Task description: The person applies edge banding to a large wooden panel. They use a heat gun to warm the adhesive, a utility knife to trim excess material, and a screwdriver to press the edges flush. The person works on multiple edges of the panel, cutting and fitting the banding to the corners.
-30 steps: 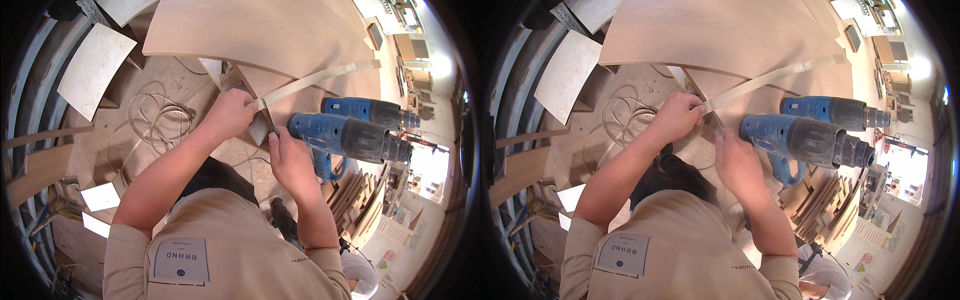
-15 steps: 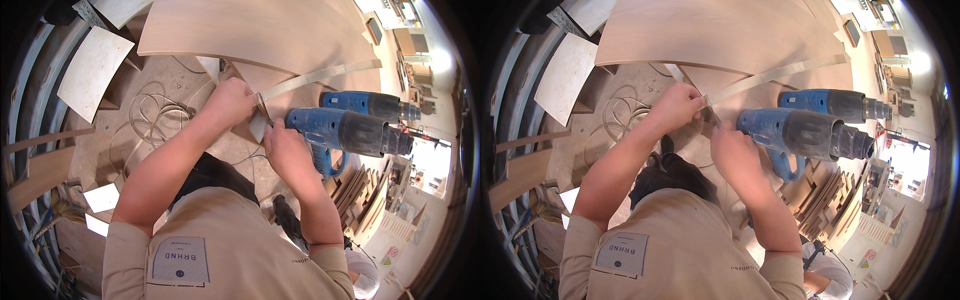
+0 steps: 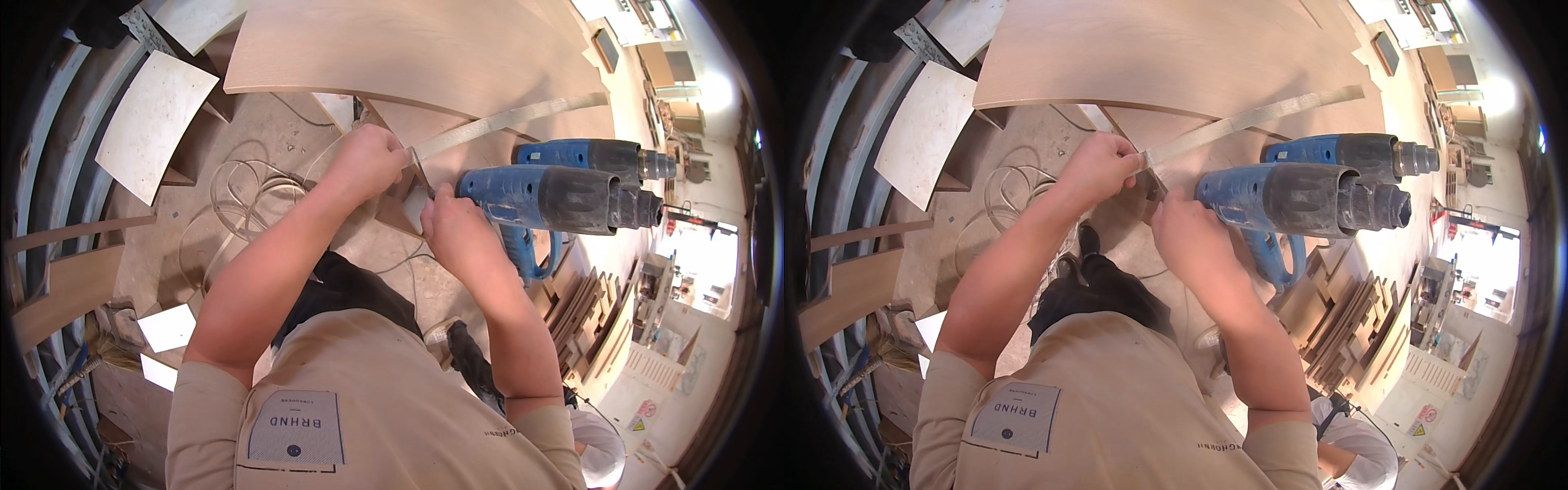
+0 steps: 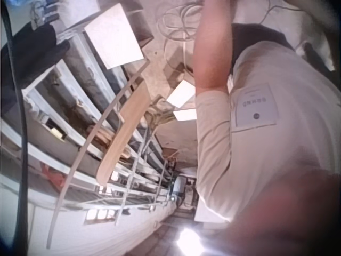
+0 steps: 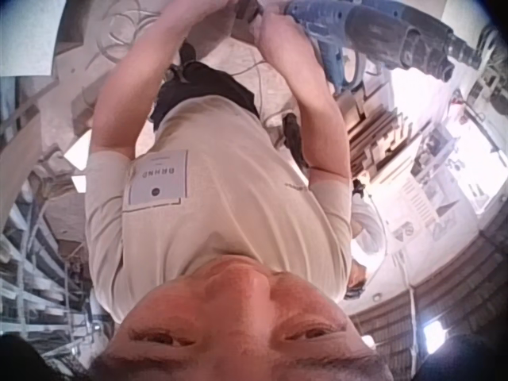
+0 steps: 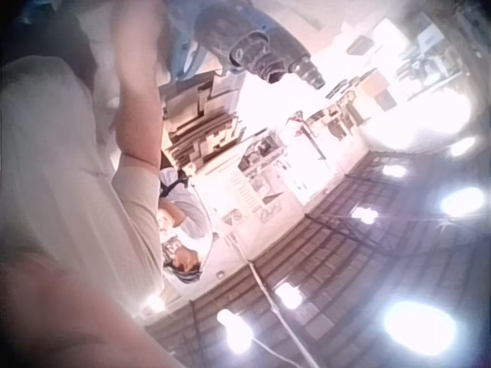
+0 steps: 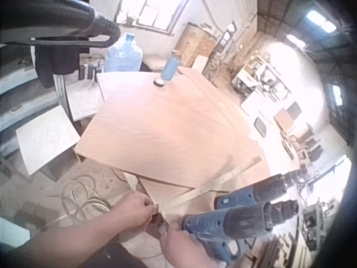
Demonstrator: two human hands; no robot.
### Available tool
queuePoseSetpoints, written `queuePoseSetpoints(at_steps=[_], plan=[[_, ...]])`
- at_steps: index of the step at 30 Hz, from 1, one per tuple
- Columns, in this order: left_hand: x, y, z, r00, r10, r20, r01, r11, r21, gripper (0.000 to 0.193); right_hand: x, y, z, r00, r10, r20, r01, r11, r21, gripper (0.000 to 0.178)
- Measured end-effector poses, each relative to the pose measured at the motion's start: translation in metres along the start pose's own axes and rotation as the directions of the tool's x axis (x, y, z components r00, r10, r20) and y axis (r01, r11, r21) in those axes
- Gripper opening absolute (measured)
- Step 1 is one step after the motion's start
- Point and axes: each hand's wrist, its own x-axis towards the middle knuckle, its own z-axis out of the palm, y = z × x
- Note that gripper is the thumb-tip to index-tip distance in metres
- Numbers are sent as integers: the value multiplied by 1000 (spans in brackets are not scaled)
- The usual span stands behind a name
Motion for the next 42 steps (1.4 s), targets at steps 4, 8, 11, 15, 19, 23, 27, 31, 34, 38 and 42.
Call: queuePoseSetpoints(at_steps=[4, 8, 11, 15, 19, 23, 27, 31, 34, 38, 42], plan=[[-3, 1, 3, 998, 15, -56, -17, 1000, -21, 26, 0, 1, 0, 1000, -14, -22, 14, 1000, 22, 24], [-3, 0, 3, 999, 16, -47, -17, 1000, -5, 25, 0, 1, 2, 1000, -3, -30, 3, 1000, -17, 23], [-2, -1, 4, 998, 9, -68, -12, 999, -47, 26, 0, 2, 4, 999, -4, -40, 3, 1000, -17, 22], [-1, -3, 5, 999, -2, -49, 0, 999, -51, 24, 0, 4, 5, 998, -28, -47, 27, 999, -22, 22], [0, -4, 4, 1000, 10, -22, -11, 998, -61, 23, -1, 6, 7, 999, -18, -36, 19, 1000, 18, 23], [0, -4, 3, 1000, 6, -24, -7, 998, -69, 23, -2, 8, 10, 999, 2, -35, 0, 1000, 29, 23], [0, -3, 3, 1000, 7, -15, -8, 998, -68, 24, -3, 9, 10, 999, -29, -26, 28, 999, -37, 24], [0, -2, 2, 1000, 5, -6, -5, 999, -38, 24, -5, 10, 9, 1000, -2, 0, 2, 1000, -16, 25], [0, -2, 3, 1000, 17, -20, -18, 999, -43, 23, -6, 11, 10, 1000, 23, 16, -23, 1000, 0, 26], [0, -3, 3, 999, 36, -27, -38, 998, -53, 23, -7, 13, 12, 1000, 20, -15, -20, 1000, 24, 28], [-2, -2, 3, 999, 28, -27, -29, 997, -68, 22, -8, 14, 14, 1000, 13, -26, -12, 999, 37, 28]])
